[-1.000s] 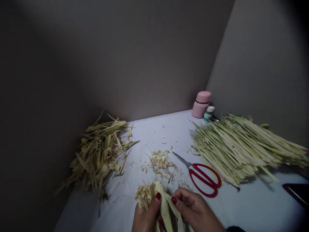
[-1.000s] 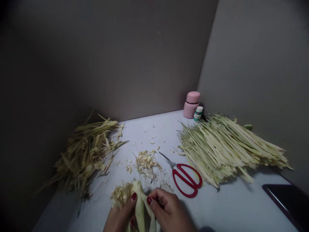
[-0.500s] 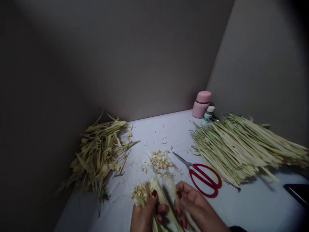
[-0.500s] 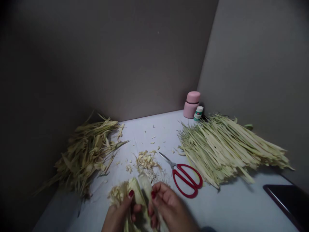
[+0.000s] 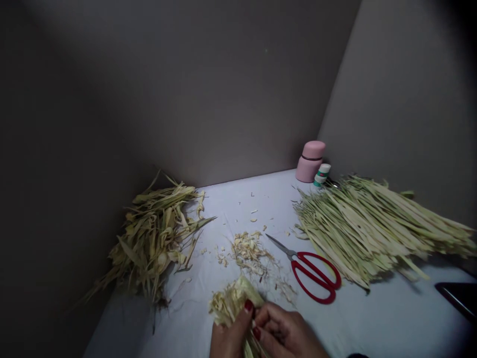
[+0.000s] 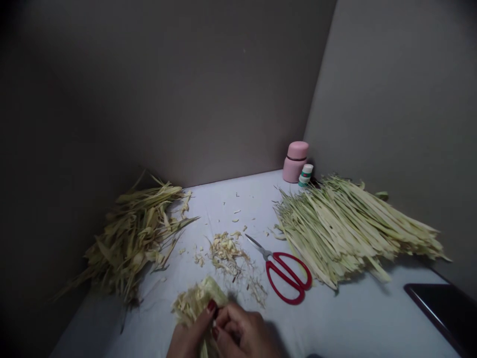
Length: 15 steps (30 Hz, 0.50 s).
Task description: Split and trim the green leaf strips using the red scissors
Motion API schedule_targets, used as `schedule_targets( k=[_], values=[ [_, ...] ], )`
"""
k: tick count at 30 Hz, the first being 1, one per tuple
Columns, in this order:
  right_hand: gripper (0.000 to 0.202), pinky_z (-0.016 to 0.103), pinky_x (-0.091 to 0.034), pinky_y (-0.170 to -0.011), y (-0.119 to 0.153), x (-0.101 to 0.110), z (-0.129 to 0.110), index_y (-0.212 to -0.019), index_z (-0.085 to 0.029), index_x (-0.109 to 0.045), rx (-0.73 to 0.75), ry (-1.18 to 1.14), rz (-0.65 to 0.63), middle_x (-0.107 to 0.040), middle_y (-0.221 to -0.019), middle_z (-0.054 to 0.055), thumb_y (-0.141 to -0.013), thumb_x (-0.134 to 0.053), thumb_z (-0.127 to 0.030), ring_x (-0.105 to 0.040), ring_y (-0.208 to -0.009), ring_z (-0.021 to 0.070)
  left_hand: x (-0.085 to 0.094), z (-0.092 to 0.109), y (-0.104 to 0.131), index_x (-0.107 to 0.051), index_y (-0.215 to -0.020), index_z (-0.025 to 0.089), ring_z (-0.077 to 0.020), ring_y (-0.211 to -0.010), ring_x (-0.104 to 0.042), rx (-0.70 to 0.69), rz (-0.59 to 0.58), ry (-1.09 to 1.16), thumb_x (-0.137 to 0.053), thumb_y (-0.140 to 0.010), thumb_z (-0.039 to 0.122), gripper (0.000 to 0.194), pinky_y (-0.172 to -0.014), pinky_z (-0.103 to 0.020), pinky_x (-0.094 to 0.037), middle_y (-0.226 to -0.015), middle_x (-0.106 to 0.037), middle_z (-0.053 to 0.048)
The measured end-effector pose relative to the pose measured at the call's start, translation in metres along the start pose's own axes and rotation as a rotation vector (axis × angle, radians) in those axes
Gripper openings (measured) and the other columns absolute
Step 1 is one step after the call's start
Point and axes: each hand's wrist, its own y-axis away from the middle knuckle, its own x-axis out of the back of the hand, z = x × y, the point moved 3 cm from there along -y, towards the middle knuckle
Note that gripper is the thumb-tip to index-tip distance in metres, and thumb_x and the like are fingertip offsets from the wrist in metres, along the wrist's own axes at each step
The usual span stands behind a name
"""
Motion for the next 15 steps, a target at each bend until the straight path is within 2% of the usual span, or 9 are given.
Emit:
schedule_targets(
  k=[2, 4, 6, 8, 9, 12, 15],
  values=[
    [0.023, 0.024, -0.039, -0.052, 0.001, 0.010, -0.008, -0.073, -0.021, -0.053, 0.108, 0.154, 0.137, -0.054, -0.065, 0.000, -0.076, -0.052, -0.043, -0.049, -0.057, 0.0140, 0.001, 0.000, 0.000, -0.068, -0.070, 0.010, -0.0197, -0.049, -0.060, 0.050, -0.037, 0.063, -0.077, -0.048, 0.036, 0.035, -0.052, -0.029, -0.044, -0.049, -0.065, -0.006],
    [0.025, 0.026, -0.042, -0.059, 0.001, 0.018, -0.013, -0.087, -0.021, -0.055, 0.172, 0.180, 0.257, -0.056, -0.079, 0.003, -0.075, -0.054, -0.043, -0.051, -0.065, 0.0159, 0.000, 0.000, 0.000, -0.068, -0.070, 0.011, -0.0190, -0.046, -0.059, 0.058, -0.071, 0.077, -0.077, -0.048, 0.035, 0.034, -0.051, -0.029, -0.043, -0.047, -0.063, -0.005],
    [0.026, 0.028, -0.043, -0.063, -0.003, 0.019, -0.013, -0.091, -0.020, -0.054, 0.164, -0.015, 0.147, -0.058, -0.080, 0.004, -0.076, -0.054, -0.042, -0.053, -0.068, 0.0162, 0.000, -0.001, 0.000, -0.067, -0.067, 0.012, -0.0161, -0.040, -0.055, 0.050, -0.076, 0.026, -0.077, -0.048, 0.037, 0.034, -0.047, -0.027, -0.041, -0.044, -0.061, -0.003],
    [0.023, 0.026, -0.043, -0.061, -0.006, 0.015, -0.010, -0.078, -0.019, -0.054, 0.102, -0.298, -0.019, -0.059, -0.065, 0.000, -0.076, -0.056, -0.042, -0.054, -0.062, 0.0143, 0.001, -0.001, 0.001, -0.066, -0.061, 0.012, -0.0127, -0.035, -0.050, 0.048, -0.040, -0.060, -0.077, -0.046, 0.041, 0.035, -0.043, -0.024, -0.038, -0.038, -0.058, -0.001],
    [0.024, 0.024, -0.042, -0.059, -0.006, 0.014, -0.008, -0.072, -0.018, -0.053, 0.066, -0.409, -0.059, -0.058, -0.059, -0.002, -0.074, -0.059, -0.041, -0.053, -0.059, 0.0130, 0.001, -0.002, 0.001, -0.065, -0.057, 0.012, -0.0115, -0.034, -0.049, 0.044, -0.023, -0.094, -0.077, -0.045, 0.042, 0.035, -0.041, -0.023, -0.037, -0.036, -0.056, -0.001],
    [0.024, 0.017, -0.035, -0.047, -0.007, 0.012, -0.003, -0.070, -0.017, -0.053, -0.043, -0.570, -0.057, -0.059, -0.058, -0.003, -0.070, -0.066, -0.037, -0.052, -0.052, 0.0088, 0.000, -0.001, 0.000, -0.061, -0.048, 0.013, -0.0098, -0.036, -0.048, 0.008, -0.045, -0.080, -0.077, -0.046, 0.043, 0.034, -0.042, -0.021, -0.036, -0.035, -0.054, 0.000],
    [0.021, 0.014, -0.030, -0.041, -0.005, 0.011, -0.005, -0.077, -0.016, -0.056, -0.133, -0.689, -0.087, -0.063, -0.059, -0.001, -0.073, -0.064, -0.035, -0.052, -0.047, 0.0066, -0.001, -0.002, -0.003, -0.061, -0.048, 0.013, -0.0107, -0.037, -0.049, 0.027, -0.125, -0.017, -0.074, -0.050, 0.045, 0.034, -0.043, -0.022, -0.038, -0.036, -0.054, -0.001]
  ],
)
